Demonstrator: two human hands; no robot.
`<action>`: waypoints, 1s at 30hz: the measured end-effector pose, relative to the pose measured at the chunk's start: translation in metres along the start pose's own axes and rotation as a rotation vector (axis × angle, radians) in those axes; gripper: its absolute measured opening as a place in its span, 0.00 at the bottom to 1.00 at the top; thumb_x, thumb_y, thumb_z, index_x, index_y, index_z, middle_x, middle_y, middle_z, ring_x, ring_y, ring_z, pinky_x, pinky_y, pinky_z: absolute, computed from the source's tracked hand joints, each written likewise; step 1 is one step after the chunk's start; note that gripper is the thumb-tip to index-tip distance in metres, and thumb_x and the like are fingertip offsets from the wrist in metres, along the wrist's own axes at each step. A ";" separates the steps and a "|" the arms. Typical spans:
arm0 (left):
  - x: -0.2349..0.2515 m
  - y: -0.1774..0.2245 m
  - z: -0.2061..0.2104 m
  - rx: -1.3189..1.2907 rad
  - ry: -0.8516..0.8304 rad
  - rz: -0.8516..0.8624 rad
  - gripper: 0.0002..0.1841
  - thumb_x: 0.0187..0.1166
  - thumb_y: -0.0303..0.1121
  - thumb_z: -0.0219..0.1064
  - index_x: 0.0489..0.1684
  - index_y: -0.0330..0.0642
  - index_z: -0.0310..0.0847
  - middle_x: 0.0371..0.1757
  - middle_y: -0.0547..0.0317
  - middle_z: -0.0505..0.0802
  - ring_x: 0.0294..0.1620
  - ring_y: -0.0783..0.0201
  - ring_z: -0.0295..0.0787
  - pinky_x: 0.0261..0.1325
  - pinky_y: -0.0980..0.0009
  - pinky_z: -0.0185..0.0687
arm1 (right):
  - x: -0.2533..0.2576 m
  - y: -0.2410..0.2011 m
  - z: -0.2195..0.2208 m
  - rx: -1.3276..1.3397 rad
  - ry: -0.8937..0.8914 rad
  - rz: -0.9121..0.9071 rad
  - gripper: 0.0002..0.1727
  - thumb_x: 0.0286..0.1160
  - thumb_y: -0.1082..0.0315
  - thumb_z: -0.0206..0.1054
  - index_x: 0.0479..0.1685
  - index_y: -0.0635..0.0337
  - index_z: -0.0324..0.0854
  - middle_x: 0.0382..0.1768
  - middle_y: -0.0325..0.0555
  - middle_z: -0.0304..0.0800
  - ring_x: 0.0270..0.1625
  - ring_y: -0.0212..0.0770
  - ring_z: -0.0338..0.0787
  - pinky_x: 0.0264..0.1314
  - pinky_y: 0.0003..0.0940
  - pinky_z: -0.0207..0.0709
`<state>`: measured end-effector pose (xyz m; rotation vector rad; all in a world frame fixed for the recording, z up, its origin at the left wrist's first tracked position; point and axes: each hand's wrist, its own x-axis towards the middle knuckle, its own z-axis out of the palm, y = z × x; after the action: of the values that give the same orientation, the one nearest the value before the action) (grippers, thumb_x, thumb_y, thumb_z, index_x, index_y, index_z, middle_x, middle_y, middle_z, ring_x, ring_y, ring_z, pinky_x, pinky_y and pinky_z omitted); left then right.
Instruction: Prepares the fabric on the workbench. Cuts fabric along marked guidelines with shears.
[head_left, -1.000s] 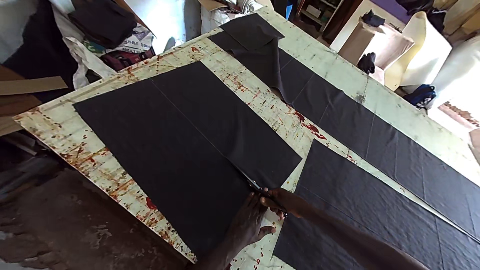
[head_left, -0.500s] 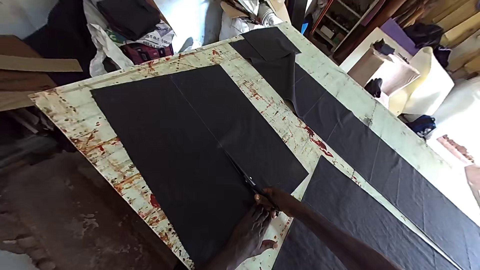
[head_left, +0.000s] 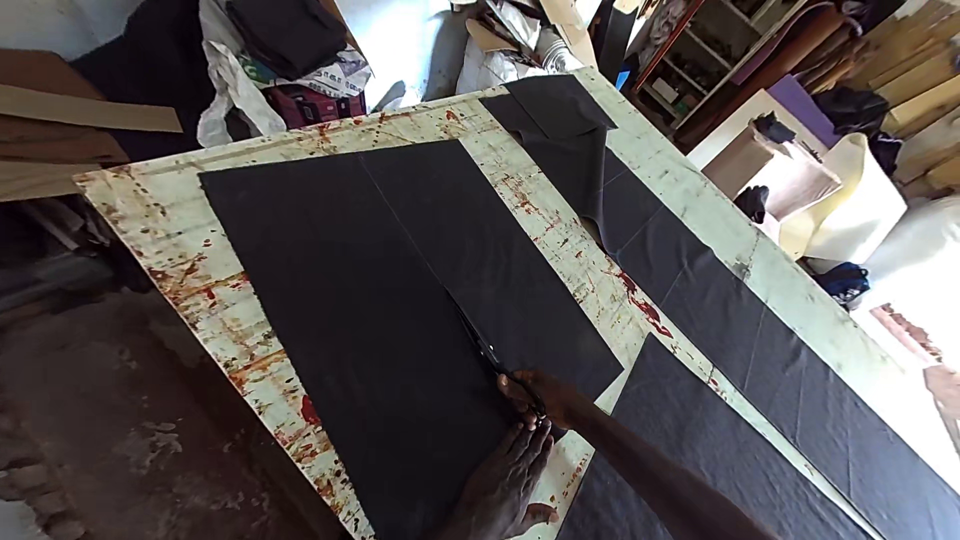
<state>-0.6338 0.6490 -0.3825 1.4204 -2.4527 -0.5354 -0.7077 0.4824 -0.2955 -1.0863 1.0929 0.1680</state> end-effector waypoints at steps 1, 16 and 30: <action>0.000 0.000 -0.001 0.002 -0.002 0.002 0.57 0.77 0.78 0.34 0.93 0.34 0.51 0.96 0.44 0.54 0.96 0.47 0.46 0.95 0.47 0.37 | 0.001 0.000 0.000 0.003 0.003 -0.002 0.20 0.84 0.47 0.66 0.39 0.55 0.73 0.16 0.34 0.69 0.13 0.30 0.73 0.19 0.25 0.78; 0.001 -0.002 0.004 0.021 0.053 0.023 0.57 0.78 0.77 0.36 0.93 0.32 0.50 0.96 0.42 0.51 0.97 0.46 0.42 0.95 0.47 0.39 | 0.041 -0.040 0.002 -0.092 0.029 -0.005 0.22 0.81 0.44 0.68 0.44 0.56 0.73 0.18 0.36 0.72 0.15 0.31 0.77 0.21 0.26 0.79; 0.006 -0.006 -0.012 -0.217 -0.025 0.018 0.50 0.80 0.68 0.51 0.89 0.29 0.58 0.94 0.36 0.56 0.95 0.43 0.47 0.93 0.46 0.45 | 0.072 -0.079 0.018 -0.136 0.125 -0.023 0.23 0.78 0.43 0.70 0.42 0.55 0.75 0.19 0.34 0.73 0.16 0.30 0.76 0.21 0.26 0.78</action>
<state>-0.6273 0.6383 -0.3743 1.3110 -2.3406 -0.7928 -0.6132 0.4290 -0.3019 -1.2437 1.1934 0.1599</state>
